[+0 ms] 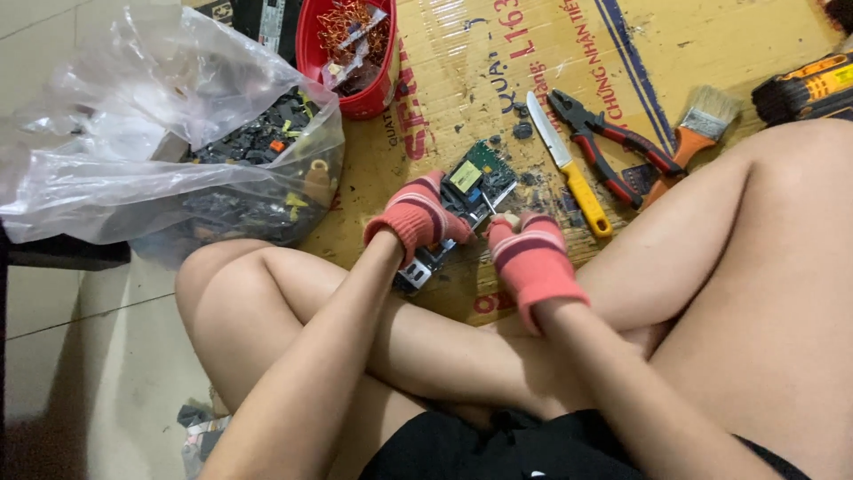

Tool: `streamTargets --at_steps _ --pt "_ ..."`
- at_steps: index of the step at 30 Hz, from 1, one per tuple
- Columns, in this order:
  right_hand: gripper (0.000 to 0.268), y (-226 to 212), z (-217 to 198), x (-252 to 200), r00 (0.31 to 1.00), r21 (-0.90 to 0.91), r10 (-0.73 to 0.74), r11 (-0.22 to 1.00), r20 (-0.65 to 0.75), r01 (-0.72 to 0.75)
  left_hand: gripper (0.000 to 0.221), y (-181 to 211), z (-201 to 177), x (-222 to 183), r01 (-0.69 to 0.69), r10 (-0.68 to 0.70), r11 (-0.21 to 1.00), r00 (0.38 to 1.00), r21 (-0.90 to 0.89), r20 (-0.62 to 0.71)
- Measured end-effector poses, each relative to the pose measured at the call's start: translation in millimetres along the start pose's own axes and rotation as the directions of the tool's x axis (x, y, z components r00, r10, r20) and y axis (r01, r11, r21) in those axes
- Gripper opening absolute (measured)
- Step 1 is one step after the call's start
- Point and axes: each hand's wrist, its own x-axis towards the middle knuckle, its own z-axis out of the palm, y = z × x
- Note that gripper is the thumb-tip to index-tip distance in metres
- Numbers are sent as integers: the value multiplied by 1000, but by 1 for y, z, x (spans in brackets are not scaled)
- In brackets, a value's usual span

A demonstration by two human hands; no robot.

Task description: The person sits on the floor and uses pliers and a utility knife to pry and cut components off a small circuit board. They remove several parts and place them into a plastic bag nearby.

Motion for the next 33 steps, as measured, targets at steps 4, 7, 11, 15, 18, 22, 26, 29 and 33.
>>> streamTargets --at_steps 4,7,11,15,18,22,26,29,33 --pt "51 5 43 26 996 71 42 997 -76 -36 100 -1 -1 1 12 -12 1000 1000 19 2" --pt "49 -18 48 -4 995 87 77 994 -68 -71 99 -13 7 22 4 -4 999 1000 37 -16" --pt "46 -24 24 -35 998 -8 50 999 -37 -50 103 -15 4 18 -51 53 995 998 86 -21" --pt "49 23 2 27 996 -67 -78 995 -53 74 104 -3 -4 -2 -42 42 998 999 50 -1" --pt "43 -12 -38 -18 996 -18 -89 996 20 89 96 12 -6 -19 -82 82 993 997 80 9" --pt "47 -21 -65 -5 972 -74 -150 983 181 165 95 -3 7 9 7 18 970 995 243 -99" --pt "42 -19 -57 -1 960 -110 -227 963 167 247 104 -16 6 28 -59 62 993 998 102 -27" --pt "49 -6 -46 0 968 -56 -234 969 92 239 112 -9 0 16 -40 36 993 999 112 33" --pt "50 8 -17 21 961 -32 -274 961 38 275 114 -9 -2 21 -28 21 995 998 99 67"
